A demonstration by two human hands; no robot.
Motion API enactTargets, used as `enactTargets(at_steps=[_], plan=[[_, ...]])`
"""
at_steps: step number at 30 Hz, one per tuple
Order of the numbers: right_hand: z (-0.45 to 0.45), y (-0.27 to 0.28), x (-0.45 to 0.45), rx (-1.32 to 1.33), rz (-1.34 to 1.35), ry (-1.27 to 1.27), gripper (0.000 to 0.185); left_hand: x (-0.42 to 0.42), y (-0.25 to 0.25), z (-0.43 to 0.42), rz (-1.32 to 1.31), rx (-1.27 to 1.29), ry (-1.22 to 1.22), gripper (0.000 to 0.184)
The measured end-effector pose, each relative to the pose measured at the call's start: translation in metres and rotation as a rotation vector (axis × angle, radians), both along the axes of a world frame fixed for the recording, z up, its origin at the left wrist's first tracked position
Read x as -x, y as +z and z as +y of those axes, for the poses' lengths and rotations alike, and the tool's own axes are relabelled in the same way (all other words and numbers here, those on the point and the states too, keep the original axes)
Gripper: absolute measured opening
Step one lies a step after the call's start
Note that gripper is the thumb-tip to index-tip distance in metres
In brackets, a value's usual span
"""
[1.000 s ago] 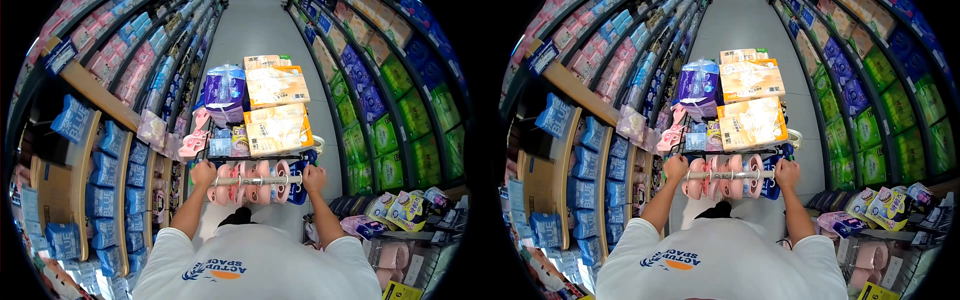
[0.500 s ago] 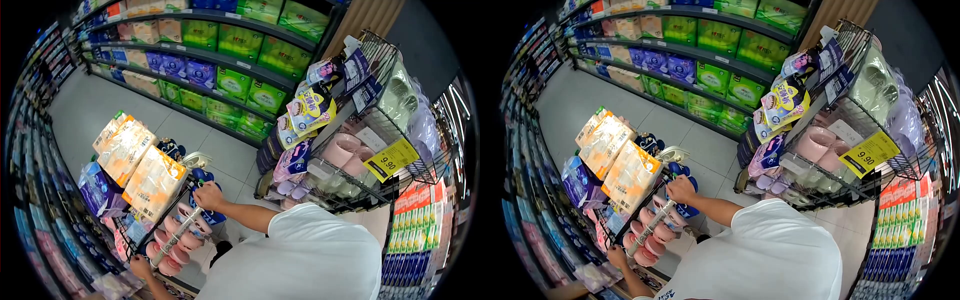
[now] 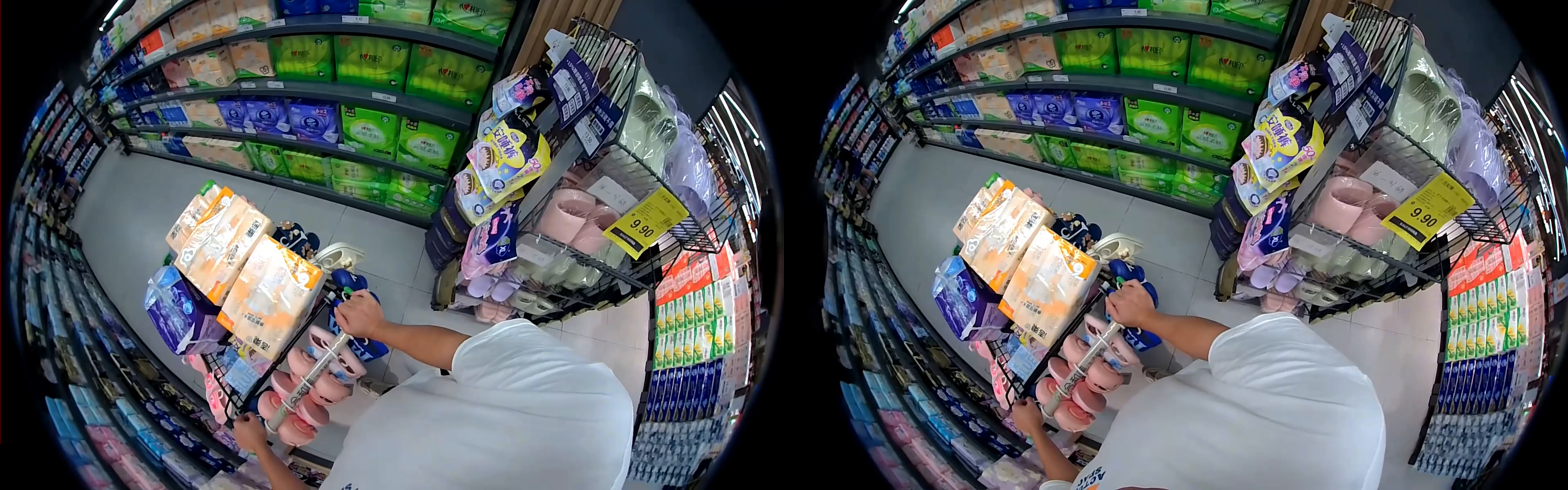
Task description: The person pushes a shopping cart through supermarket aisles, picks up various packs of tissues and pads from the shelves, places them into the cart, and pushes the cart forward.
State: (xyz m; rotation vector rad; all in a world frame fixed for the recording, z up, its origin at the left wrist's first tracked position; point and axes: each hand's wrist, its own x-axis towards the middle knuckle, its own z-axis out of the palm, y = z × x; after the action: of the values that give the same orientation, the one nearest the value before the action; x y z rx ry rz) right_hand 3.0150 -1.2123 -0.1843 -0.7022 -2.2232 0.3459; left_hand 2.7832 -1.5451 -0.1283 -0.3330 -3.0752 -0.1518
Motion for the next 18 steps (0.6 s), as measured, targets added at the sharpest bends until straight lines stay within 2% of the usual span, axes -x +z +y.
enactTargets(at_steps=[4, 6, 18], plan=[[0.008, 0.003, 0.007, -0.024, -0.009, -0.045, 0.026, 0.013, 0.008, 0.014, -0.043, 0.044, -0.049, 0.032], [0.008, 0.003, 0.01, 0.021, -0.062, -0.042, 0.028, 0.017, 0.014, 0.02, -0.148, 0.051, -0.03, 0.033], [0.009, -0.002, 0.025, -0.024, -0.056, -0.05, 0.028, 0.024, -0.011, 0.007, -0.091, -0.074, -0.041, 0.032]])
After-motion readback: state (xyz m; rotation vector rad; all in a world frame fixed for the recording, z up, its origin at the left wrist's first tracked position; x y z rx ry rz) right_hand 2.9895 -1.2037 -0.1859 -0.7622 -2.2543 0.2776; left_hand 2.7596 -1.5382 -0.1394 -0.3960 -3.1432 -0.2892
